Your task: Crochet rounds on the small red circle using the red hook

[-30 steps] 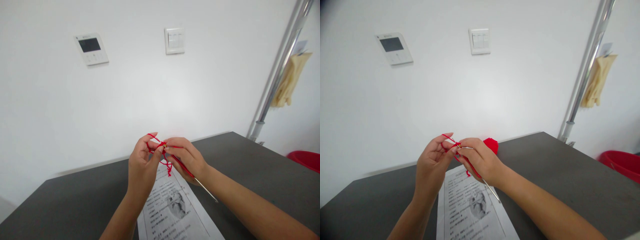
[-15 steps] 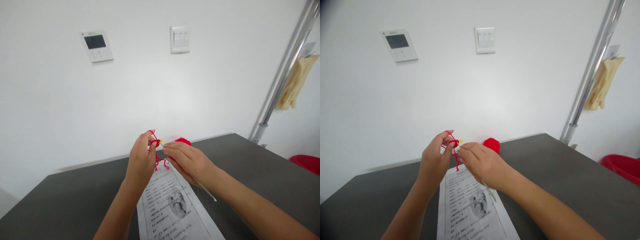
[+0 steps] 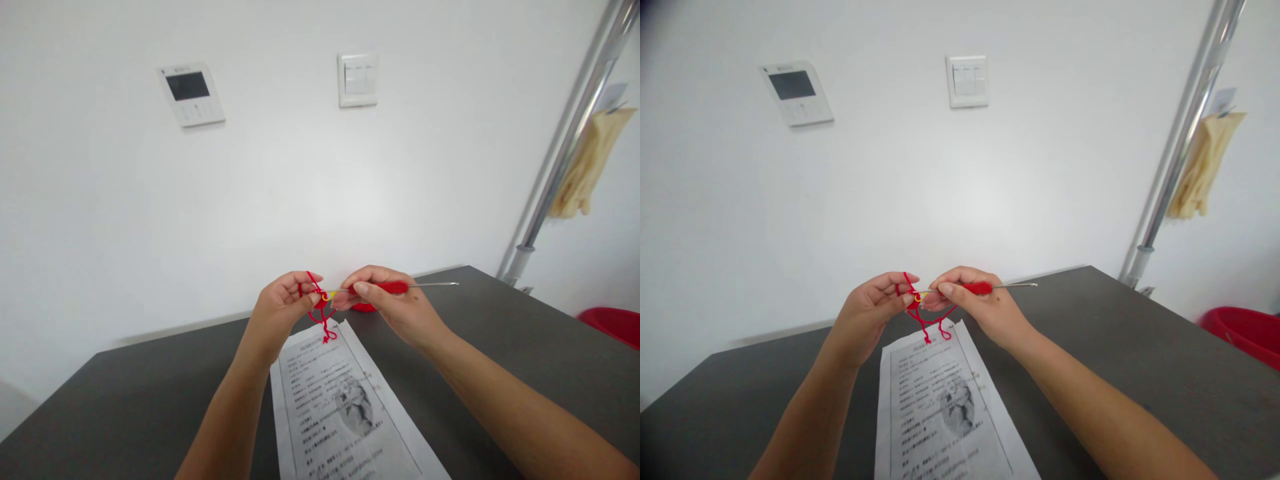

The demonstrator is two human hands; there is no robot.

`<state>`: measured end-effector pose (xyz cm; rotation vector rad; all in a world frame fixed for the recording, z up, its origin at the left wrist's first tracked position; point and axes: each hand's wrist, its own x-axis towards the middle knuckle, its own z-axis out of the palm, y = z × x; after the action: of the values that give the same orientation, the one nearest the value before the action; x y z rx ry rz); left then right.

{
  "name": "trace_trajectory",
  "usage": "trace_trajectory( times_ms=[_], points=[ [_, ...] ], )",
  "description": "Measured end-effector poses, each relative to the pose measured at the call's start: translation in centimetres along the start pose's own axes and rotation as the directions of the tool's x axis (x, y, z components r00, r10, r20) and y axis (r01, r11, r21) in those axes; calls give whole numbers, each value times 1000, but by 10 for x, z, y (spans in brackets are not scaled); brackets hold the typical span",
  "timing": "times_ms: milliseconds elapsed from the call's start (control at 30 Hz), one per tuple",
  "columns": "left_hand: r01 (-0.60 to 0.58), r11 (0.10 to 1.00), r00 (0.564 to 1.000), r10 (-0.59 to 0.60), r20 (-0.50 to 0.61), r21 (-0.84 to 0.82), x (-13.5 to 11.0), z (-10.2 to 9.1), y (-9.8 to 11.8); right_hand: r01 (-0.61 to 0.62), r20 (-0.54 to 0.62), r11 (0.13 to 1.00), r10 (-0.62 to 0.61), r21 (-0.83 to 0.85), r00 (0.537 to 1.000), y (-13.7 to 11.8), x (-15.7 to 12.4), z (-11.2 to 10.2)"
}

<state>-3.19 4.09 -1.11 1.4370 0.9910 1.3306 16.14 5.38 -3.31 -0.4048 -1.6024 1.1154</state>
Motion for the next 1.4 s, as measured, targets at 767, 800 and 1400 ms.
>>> trace_trajectory(
  times_ms=[767,800,1400],
  points=[
    [55,992,993,-42,111,-116,-7,-1,5,622,315,628,-540,-468,781,-2,0,-1],
    [61,991,992,-46,117,-122,-8,0,5,630,309,624,-553,-462,774,-1,0,0],
    [-184,934,923,272,-272,307,-17,30,-3,481,191,637,-471,-602,861,9,-5,7]
  ],
)
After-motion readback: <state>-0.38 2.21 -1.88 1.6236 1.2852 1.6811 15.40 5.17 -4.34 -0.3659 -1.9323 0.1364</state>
